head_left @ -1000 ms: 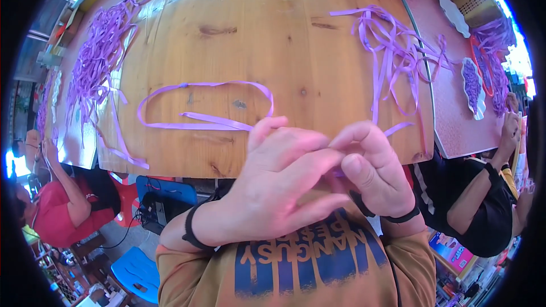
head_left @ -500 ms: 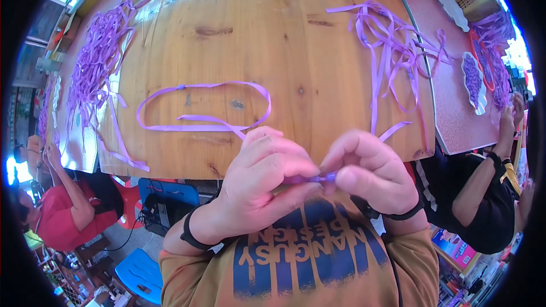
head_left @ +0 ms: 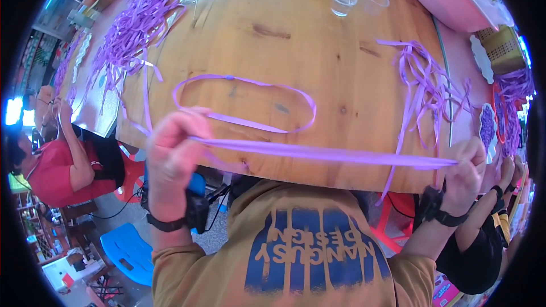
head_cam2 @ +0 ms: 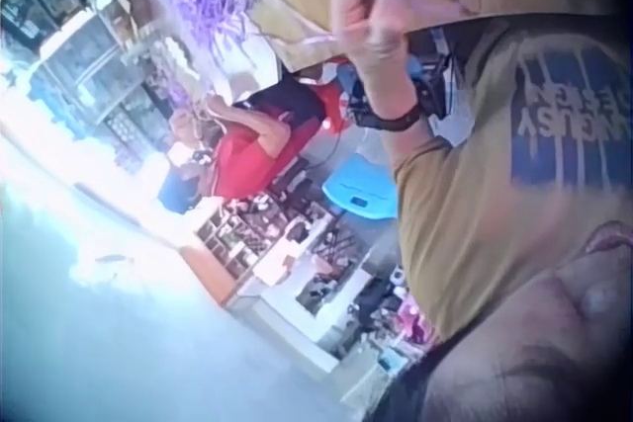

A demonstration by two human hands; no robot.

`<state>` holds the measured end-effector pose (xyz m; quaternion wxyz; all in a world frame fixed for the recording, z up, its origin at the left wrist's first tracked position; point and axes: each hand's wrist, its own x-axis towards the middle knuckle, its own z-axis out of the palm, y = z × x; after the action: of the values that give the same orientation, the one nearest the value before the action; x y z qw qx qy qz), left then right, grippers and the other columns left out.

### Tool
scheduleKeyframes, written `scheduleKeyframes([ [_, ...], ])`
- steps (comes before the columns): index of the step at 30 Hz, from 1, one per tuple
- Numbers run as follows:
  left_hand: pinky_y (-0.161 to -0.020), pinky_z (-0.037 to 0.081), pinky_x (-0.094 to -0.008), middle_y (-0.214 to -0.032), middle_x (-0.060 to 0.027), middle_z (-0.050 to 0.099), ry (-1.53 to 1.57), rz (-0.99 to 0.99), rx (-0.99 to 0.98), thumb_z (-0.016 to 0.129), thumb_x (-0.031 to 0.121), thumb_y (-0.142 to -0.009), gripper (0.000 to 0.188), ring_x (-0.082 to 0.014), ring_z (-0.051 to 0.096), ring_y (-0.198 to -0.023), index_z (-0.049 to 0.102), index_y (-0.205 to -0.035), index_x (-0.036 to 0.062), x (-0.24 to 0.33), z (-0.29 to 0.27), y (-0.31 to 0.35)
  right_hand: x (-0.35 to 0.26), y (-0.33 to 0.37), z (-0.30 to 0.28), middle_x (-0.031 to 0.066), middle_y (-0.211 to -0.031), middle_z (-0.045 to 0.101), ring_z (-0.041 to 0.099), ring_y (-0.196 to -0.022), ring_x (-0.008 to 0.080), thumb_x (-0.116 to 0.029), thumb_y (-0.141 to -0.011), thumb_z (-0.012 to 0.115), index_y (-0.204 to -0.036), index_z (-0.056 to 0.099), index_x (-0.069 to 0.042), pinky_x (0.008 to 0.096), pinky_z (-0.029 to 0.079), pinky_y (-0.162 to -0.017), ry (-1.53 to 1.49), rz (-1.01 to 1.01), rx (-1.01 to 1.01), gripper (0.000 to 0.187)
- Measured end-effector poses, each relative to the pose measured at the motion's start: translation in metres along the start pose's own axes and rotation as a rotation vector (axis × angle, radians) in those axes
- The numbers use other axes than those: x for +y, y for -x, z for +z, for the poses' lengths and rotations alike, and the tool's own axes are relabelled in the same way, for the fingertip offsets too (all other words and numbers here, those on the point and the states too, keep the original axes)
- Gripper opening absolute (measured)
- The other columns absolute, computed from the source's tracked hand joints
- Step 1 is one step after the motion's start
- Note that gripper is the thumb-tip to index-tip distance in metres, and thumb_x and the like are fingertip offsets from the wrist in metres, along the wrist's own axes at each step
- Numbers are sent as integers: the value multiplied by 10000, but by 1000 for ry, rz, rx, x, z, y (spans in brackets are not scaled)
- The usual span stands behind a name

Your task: The person ties knots in a purple ribbon by hand, pulling the ribbon taut and sliding it through small purple plastic beads. They repeat this process, adding beads and tying knots along the length of the ribbon.

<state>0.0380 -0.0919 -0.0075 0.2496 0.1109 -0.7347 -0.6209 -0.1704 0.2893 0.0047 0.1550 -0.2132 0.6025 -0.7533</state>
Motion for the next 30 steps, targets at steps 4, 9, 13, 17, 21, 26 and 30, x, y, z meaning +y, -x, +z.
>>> scheduleKeyframes([
  [4, -955, 351, -390, -685, -16, 484, 37, 17, 274, 526, 92, -814, 66, -118, 491, -685, 508, -771, 45, -15, -89, 10, 0, -10, -72, -13, -630, 355, 324, -517, 68, -96, -798, 612, -776, 370, -74, 196, 289, -486, -127, -86, 38, 243],
  [9, -978, 345, -397, -740, -19, 474, 103, 8, 449, 535, 151, -857, 111, -108, 495, -708, 518, -813, 51, -32, -131, 35, 5, 0, -99, -13, -671, 337, 320, -561, 65, -69, -869, 532, -812, 392, -71, 211, 287, -506, -225, -76, 35, 151],
  [13, -992, 354, -408, -848, -47, 556, 491, 25, 618, 523, 126, -872, 104, -148, 558, -819, 536, -901, 28, -36, -116, 38, 4, 5, -81, 2, -708, 349, 338, -575, 69, -43, -875, 512, -896, 430, -34, 208, 310, -537, -419, -75, 144, 85],
  [17, -974, 380, -395, -968, -82, 608, 941, 76, 450, 505, 90, -884, 150, -176, 592, -910, 539, -1003, 5, -45, -117, 41, 3, 14, -71, 28, -758, 360, 372, -607, 95, -21, -878, 497, -984, 442, 1, 231, 348, -584, -666, -131, 81, 121],
  [21, -966, 390, -385, -934, -85, 614, 1160, 68, 455, 482, 79, -896, 147, -181, 593, -919, 536, -1000, -9, -42, -113, 36, -5, 21, -49, 53, -795, 408, 457, -731, 130, -19, -882, 490, -981, 454, 29, 255, 405, -666, -700, -173, 28, 116],
  [26, -908, 424, -374, -976, -139, 600, 1337, -33, 305, 405, 84, -930, 175, -213, 584, -948, 503, -1000, -43, -34, -101, 32, 0, 19, -36, 75, -883, 472, 497, -892, 177, -43, -899, 463, -1017, 476, 27, 269, 431, -781, -605, -197, 331, 138],
  [30, -875, 426, -363, -909, -111, 574, 1345, 25, 521, 373, 38, -923, 140, -200, 576, -872, 478, -971, -41, -33, -87, 29, 11, 14, -35, 59, -810, 475, 492, -843, 181, -95, -936, 413, -1058, 461, 17, 273, 428, -759, -972, -161, 251, 172],
])
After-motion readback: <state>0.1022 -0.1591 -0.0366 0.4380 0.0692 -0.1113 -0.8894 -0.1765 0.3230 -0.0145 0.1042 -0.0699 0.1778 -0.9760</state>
